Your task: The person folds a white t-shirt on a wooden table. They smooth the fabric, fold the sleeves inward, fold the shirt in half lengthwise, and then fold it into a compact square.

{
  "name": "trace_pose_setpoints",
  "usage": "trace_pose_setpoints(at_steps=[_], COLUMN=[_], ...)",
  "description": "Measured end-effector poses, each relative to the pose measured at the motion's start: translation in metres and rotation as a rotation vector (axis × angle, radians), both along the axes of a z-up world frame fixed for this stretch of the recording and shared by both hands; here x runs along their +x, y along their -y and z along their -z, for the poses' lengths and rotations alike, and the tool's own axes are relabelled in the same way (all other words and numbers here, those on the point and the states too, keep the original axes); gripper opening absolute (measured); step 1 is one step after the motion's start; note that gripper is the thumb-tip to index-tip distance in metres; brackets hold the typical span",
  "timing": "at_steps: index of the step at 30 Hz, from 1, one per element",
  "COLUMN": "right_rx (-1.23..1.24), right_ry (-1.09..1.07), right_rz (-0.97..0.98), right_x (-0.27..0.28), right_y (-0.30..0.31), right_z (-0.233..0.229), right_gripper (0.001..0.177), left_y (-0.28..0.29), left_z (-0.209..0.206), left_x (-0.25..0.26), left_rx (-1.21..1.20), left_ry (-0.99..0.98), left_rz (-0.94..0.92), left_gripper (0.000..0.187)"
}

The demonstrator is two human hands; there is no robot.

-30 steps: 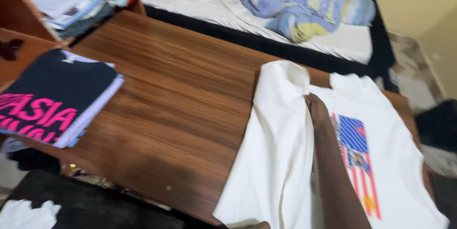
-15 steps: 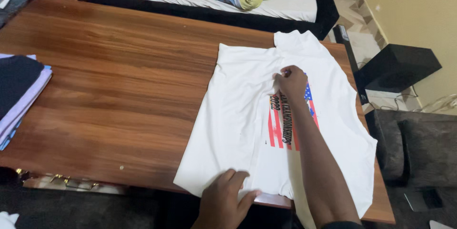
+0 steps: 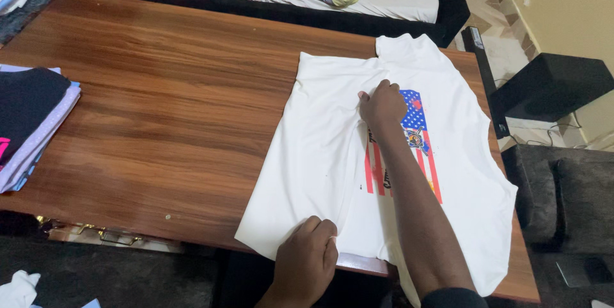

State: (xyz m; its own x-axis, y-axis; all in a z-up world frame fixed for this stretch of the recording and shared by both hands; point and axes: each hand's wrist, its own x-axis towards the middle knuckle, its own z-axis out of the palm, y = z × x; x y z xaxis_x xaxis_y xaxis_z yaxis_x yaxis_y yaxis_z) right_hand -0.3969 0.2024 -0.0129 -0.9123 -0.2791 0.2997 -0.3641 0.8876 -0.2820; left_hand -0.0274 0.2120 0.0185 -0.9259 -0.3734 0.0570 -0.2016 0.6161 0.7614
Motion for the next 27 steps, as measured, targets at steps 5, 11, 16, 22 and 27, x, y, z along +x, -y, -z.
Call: trace_pose_setpoints(at_steps=[5, 11, 16, 22, 27], right_rx=[-0.086, -0.414, -0.5, -0.325, -0.259], right_ry=[-0.027, -0.161, -0.064, -0.16, 0.167], right_rz=[-0.087, -0.224, -0.157, -0.082, 0.01], right_x=[-0.017, -0.019, -0.01, -0.022, -0.049], right_y=[-0.004, -0.018, -0.024, -0.025, -0.019], right_z=[0.023, 0.016, 0.001, 0.018, 0.011], right_gripper=[0.024, 0.009, 0.013, 0.055, 0.07], left_y=[-0.004, -0.003, -0.007, -0.005, -0.022], left_z=[-0.002, 0.012, 0.023, 0.029, 0.057], left_x=[0.003, 0.003, 0.001, 0.006, 0.026], left_rx=[-0.049, -0.024, 0.006, -0.039, -0.174], left_ry=[-0.159, -0.133, -0.054, 0.03, -0.041], left_rz=[-0.078, -0.034, 0.033, 0.09, 0.152], left_gripper=[0.012, 0.014, 0.011, 0.042, 0.056])
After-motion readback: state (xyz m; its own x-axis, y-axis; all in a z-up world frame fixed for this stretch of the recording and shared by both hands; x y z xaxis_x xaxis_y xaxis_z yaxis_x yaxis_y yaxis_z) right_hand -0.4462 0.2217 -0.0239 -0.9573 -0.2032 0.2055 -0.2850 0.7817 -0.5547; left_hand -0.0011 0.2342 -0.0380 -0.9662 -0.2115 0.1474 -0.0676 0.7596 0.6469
